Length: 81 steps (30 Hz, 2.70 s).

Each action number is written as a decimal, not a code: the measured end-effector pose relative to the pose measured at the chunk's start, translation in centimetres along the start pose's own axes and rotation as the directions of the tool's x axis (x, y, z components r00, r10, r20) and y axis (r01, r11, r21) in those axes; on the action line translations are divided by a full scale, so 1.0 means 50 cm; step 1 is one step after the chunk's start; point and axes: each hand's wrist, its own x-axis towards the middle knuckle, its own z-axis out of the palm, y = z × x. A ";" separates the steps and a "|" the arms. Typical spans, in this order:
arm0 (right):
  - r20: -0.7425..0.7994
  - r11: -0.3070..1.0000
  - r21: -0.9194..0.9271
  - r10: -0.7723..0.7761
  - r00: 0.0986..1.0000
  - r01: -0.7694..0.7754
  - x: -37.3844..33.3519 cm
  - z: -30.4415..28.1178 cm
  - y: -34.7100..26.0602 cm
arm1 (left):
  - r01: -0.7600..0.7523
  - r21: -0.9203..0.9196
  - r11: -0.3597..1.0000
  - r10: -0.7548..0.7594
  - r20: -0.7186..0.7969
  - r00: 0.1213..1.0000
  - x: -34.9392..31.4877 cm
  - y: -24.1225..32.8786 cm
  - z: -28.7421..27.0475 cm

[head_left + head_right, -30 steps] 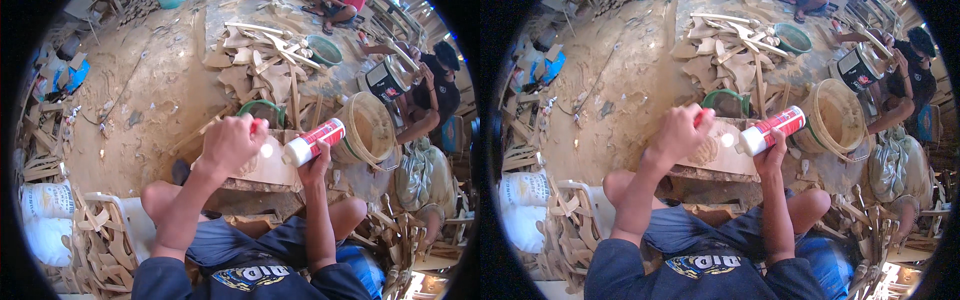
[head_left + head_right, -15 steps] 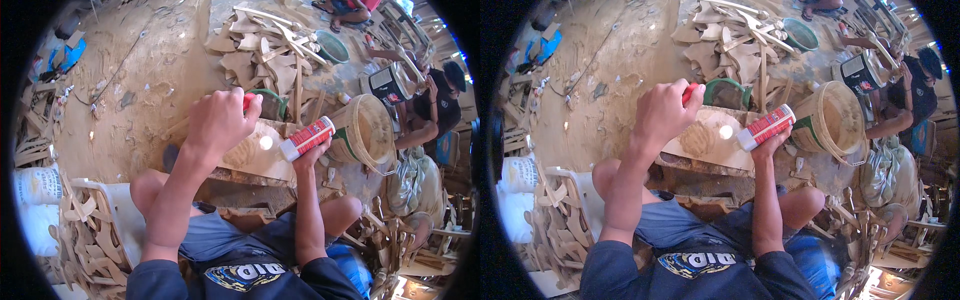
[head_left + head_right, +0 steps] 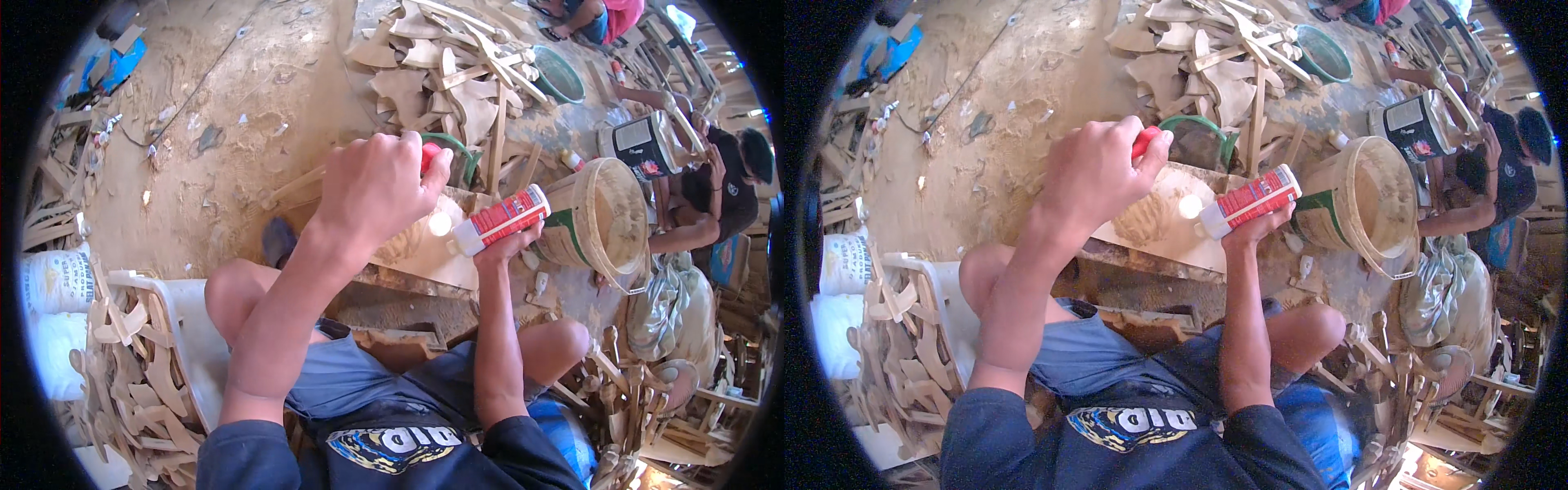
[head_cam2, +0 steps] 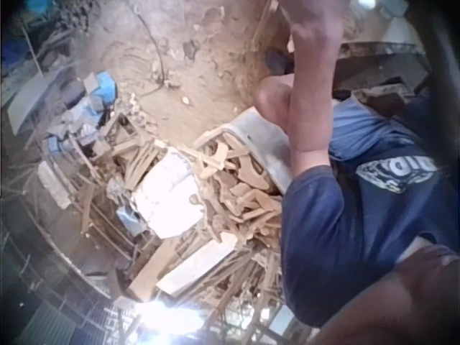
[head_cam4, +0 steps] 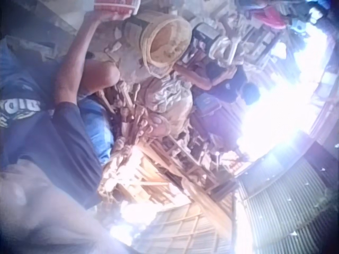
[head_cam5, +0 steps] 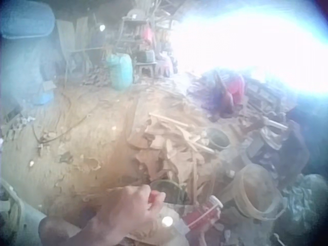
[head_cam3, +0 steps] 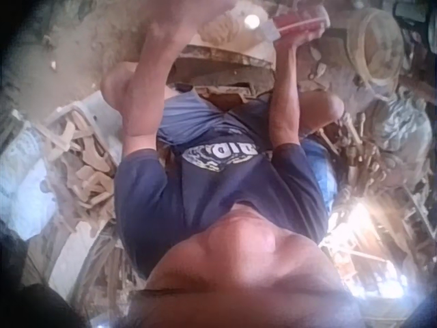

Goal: The person applies glue from a tube onto a wooden carving and then spreads sawdust over the glue using a brush and hands.

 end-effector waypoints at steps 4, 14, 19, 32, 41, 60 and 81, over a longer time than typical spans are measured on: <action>-0.037 0.999 0.009 0.045 0.998 -0.045 -0.006 -0.003 0.011 | -0.014 -0.009 1.000 0.014 0.013 1.000 0.001 -0.001 0.001; 0.008 1.000 0.011 0.028 1.000 -0.028 0.026 -0.029 0.032 | -0.056 0.004 0.998 0.056 0.029 0.998 0.003 -0.001 0.003; 0.002 0.999 0.036 -0.024 1.000 0.024 0.025 -0.016 0.026 | -0.069 0.006 0.998 0.068 0.012 0.998 0.002 0.004 0.002; 0.086 0.997 0.033 0.061 0.994 -0.064 0.013 0.008 -0.006 | -0.014 -0.011 1.000 0.015 0.079 0.997 0.003 0.006 0.002; 0.047 0.999 0.033 -0.009 0.999 0.007 0.008 0.007 0.012 | -0.024 -0.021 0.999 0.025 0.062 0.998 0.000 0.002 0.012; 0.024 0.990 0.039 -0.136 0.990 0.135 0.037 -0.017 0.029 | -0.029 -0.026 0.999 0.031 0.079 0.996 -0.002 0.003 0.017; 0.089 0.982 -0.056 -0.174 0.981 0.180 -0.015 0.045 0.011 | -0.042 -0.023 0.999 0.045 0.136 0.990 -0.002 -0.002 0.026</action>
